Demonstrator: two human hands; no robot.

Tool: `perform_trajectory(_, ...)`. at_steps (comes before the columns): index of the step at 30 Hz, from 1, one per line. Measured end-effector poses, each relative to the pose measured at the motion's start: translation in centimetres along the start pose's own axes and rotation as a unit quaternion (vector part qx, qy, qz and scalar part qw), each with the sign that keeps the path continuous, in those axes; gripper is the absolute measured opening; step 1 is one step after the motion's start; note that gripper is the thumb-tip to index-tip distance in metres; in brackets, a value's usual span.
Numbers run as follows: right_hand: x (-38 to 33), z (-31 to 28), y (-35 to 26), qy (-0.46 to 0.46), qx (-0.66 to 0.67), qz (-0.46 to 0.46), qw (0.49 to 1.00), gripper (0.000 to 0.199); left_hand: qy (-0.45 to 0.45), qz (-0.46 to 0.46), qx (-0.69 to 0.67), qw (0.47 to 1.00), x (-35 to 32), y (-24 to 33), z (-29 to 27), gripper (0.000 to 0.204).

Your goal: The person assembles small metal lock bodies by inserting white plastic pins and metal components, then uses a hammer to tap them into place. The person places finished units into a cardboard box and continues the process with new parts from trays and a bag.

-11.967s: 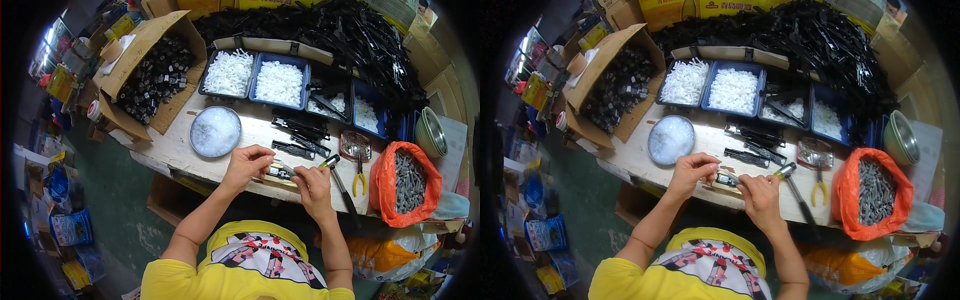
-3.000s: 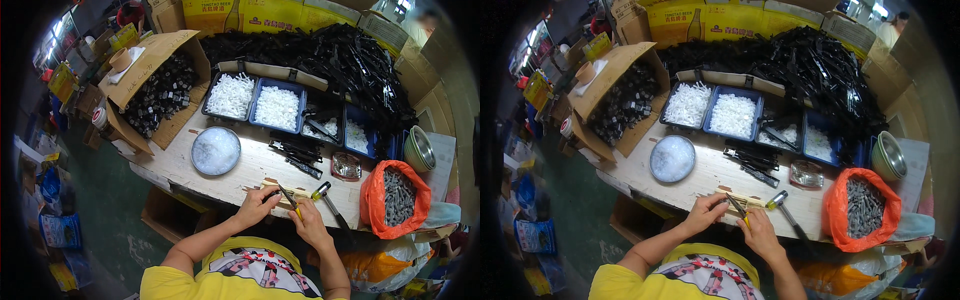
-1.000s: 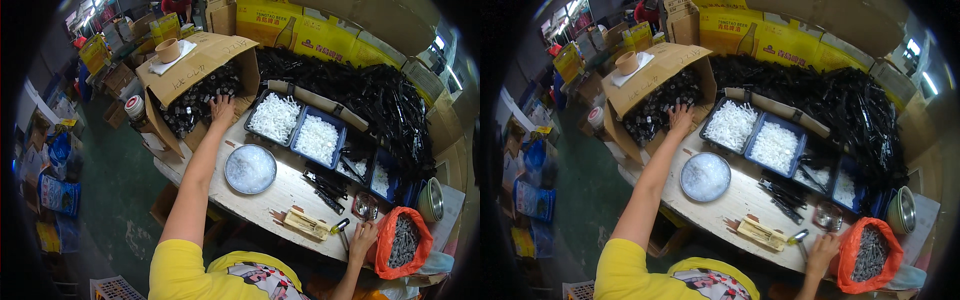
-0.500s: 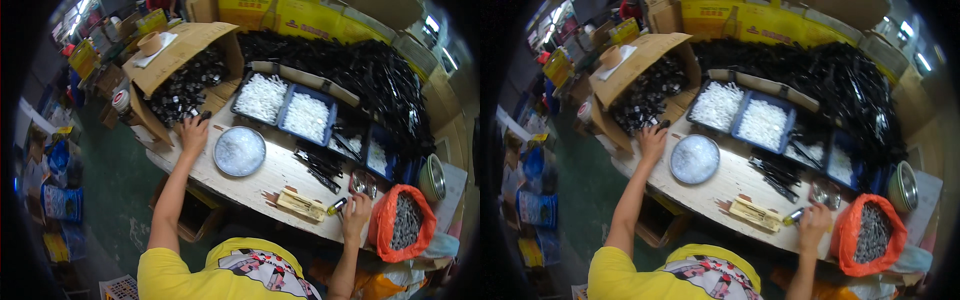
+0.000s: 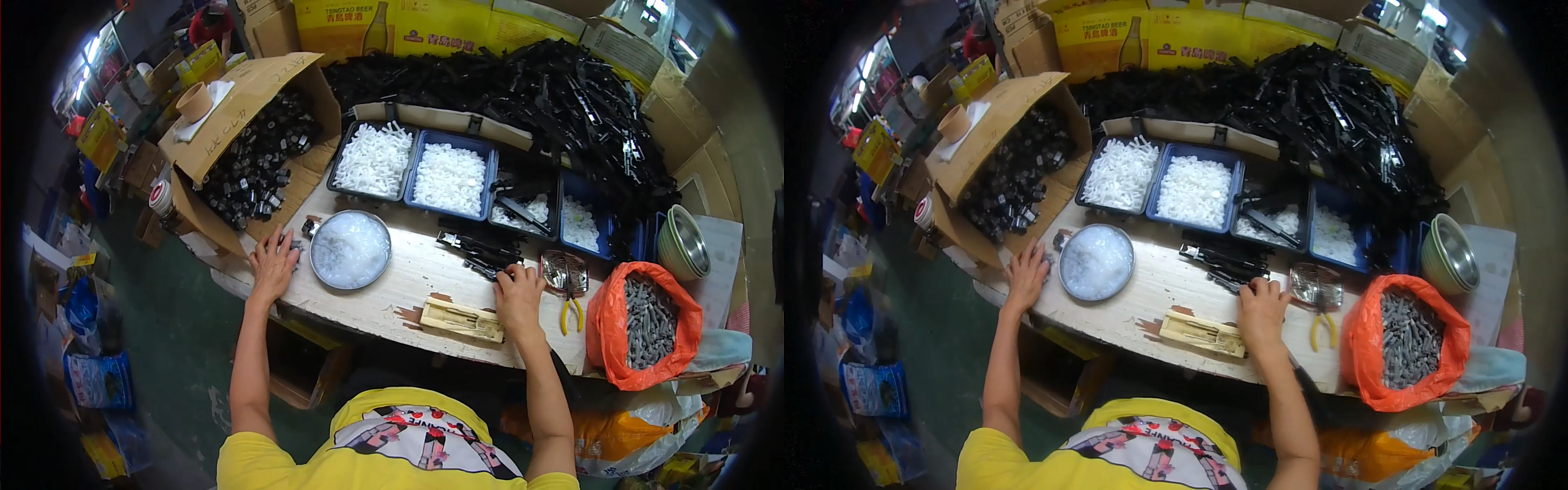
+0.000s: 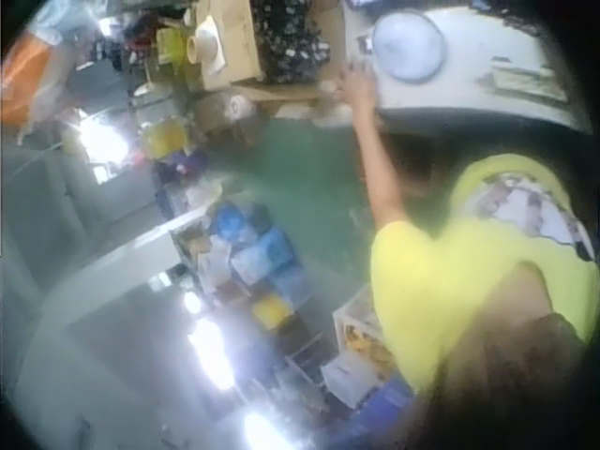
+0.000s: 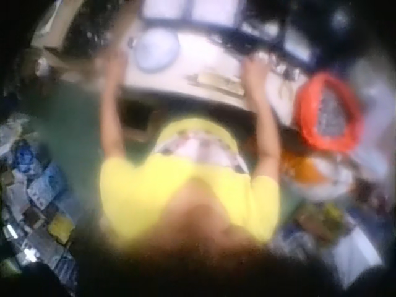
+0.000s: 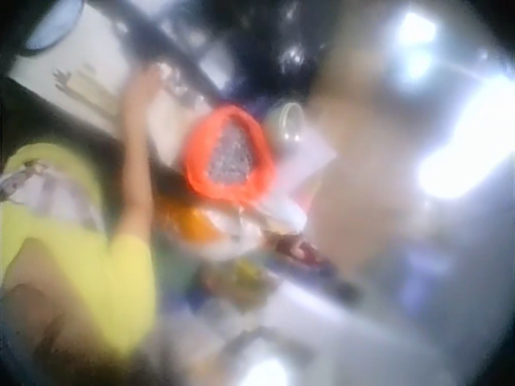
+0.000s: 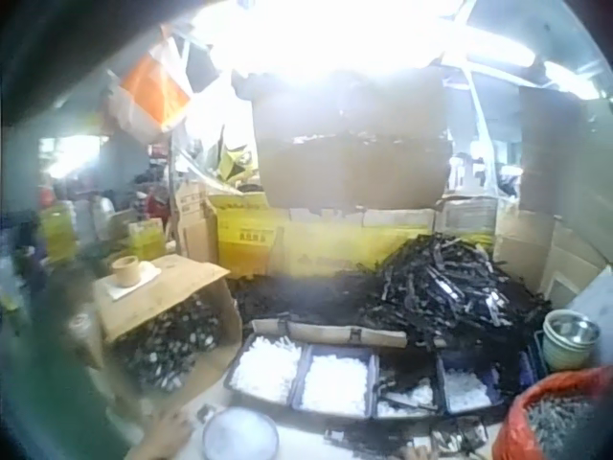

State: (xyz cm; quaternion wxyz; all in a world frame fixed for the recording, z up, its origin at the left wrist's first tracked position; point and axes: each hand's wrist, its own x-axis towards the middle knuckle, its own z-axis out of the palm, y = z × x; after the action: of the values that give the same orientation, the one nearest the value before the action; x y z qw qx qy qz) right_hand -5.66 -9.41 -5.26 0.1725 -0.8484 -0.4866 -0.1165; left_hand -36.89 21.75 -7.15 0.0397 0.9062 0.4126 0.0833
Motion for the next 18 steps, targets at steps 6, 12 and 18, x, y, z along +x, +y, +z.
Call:
perform_trajectory(6,2.6,-1.0,0.6,0.016,0.03,-0.012,0.999,0.008,-0.047,-0.023,0.01,0.999,0.8,0.0,-0.5,0.048)
perform_trajectory(12,10.1,0.8,4.6,0.059,-0.13,0.007,0.99,0.016,-0.07,-0.002,0.0,0.998,1.2,-1.6,0.4,0.049)
perform_trajectory(18,11.8,0.5,5.4,-0.029,-0.14,-0.017,0.99,0.029,0.034,0.056,-0.003,0.998,-0.5,-0.8,-1.3,0.052)
